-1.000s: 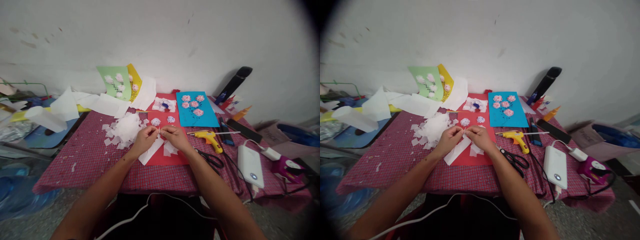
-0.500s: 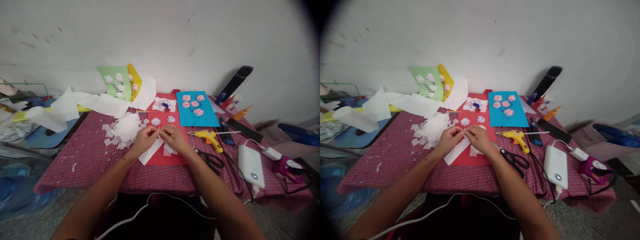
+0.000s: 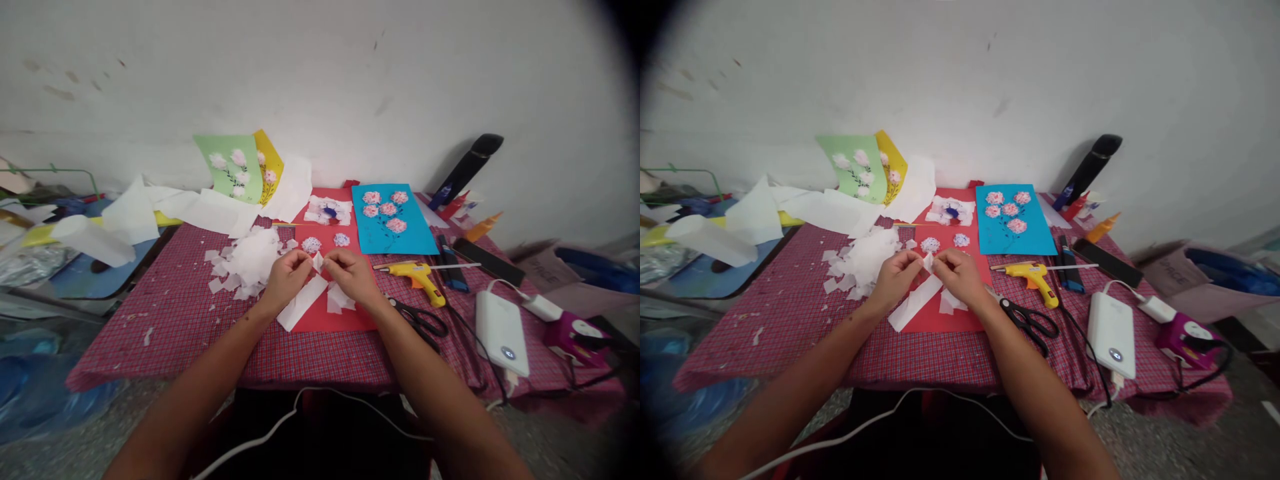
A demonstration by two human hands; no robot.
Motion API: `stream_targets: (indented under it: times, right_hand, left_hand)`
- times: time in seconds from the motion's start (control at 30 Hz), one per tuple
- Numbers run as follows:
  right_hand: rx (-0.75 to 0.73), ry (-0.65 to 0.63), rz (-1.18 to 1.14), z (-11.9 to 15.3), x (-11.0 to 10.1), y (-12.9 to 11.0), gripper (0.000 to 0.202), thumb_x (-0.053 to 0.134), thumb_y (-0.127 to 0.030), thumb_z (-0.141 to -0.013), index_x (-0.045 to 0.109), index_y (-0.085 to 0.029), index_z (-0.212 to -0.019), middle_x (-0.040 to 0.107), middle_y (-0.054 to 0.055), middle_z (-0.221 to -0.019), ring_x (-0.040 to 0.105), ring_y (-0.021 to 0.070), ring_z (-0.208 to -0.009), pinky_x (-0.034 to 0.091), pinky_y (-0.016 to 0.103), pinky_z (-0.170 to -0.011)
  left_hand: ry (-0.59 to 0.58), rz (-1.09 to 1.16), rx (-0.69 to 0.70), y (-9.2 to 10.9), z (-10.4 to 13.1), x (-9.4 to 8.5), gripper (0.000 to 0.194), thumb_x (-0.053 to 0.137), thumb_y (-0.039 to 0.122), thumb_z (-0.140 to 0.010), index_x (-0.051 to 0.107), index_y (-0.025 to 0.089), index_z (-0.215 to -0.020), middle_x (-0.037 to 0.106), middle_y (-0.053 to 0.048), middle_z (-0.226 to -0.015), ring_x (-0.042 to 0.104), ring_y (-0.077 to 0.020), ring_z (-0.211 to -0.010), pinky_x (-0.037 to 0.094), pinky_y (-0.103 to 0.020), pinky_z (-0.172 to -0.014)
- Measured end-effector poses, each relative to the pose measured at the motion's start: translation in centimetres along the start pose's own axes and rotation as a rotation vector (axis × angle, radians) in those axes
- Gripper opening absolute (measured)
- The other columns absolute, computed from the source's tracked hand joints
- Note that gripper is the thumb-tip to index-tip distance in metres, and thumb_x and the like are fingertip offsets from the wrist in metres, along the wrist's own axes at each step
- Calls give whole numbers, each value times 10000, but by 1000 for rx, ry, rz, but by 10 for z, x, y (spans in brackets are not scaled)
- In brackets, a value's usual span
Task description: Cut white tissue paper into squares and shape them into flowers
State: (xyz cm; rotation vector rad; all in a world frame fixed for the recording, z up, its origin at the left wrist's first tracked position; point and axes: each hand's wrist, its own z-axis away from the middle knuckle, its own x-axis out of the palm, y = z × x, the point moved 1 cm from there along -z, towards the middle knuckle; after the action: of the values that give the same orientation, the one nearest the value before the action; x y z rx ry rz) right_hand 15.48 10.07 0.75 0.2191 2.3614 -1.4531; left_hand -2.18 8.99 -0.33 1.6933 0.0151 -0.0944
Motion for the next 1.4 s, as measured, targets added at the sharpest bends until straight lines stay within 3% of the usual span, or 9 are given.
stream_targets:
  times: [0.33,0.57,0.73,0.83,0.97,1.07,1.23,1.4]
  right_hand:
    - [245,94,-342,-2,-5,-1,200,633,-299,-833,601,-198,-664,570,-20,-604,502,140,-590,385,279,-594]
    - [284,165,-511,-2,-3,10,135,657,-296,-827,657,-203,-730,598,-18,-588,518,141,-549,399,278,-567]
    - [278,153,-553,-2,-11,10,124,642,-265,-801,646,-200,-696,604,-14,-554,535,141,-520,408,273,-548]
    - [331,-56,-530,-2,-20,5,73,621,-235,-748,653,-193,-698,595,-23,-530,523,134,-471,391,267,-502]
    - [377,-606,-265,-1,-28,-2,95,575,-203,-709,661,-185,-674,586,-37,-541,458,106,-462,335,243,-465]
    - [305,-774,-13,-1,-29,0,139,540,-181,-703,643,-185,-611,570,-44,-549,447,101,-488,331,234,-475]
    - [215,-670,244,-1,-29,14,150,605,-174,-697,618,-187,-548,583,-24,-535,470,115,-504,309,246,-475]
    - [222,-290,248,-5,-28,8,172,638,-293,-790,635,-190,-652,591,-9,-605,463,123,-544,305,257,-501]
  left_hand:
    - [80,224,-92,-3,-5,0,126,643,288,-832,614,177,-780,693,-32,-678,596,-124,-549,478,-235,-528]
    - [120,323,-113,-1,-6,1,123,679,276,-784,605,182,-759,663,-17,-664,629,-142,-595,479,-232,-506]
    - [153,352,-123,-2,-8,0,115,688,263,-754,610,179,-740,630,5,-638,564,-110,-529,469,-229,-486]
    - [167,378,-136,-1,-8,0,114,691,257,-738,607,179,-732,625,6,-629,564,-111,-530,469,-228,-486]
    - [154,431,-150,-1,-8,0,148,709,268,-728,589,182,-723,619,7,-621,572,-119,-538,469,-238,-486]
    - [137,448,-158,-2,-8,0,163,715,274,-729,580,184,-726,613,11,-618,570,-121,-537,470,-246,-488]
    - [125,447,-171,-3,-9,0,167,715,278,-728,576,185,-733,618,11,-633,581,-125,-548,465,-250,-488]
    - [71,481,-166,-3,-7,1,143,715,255,-750,594,179,-738,619,13,-630,586,-128,-548,457,-253,-492]
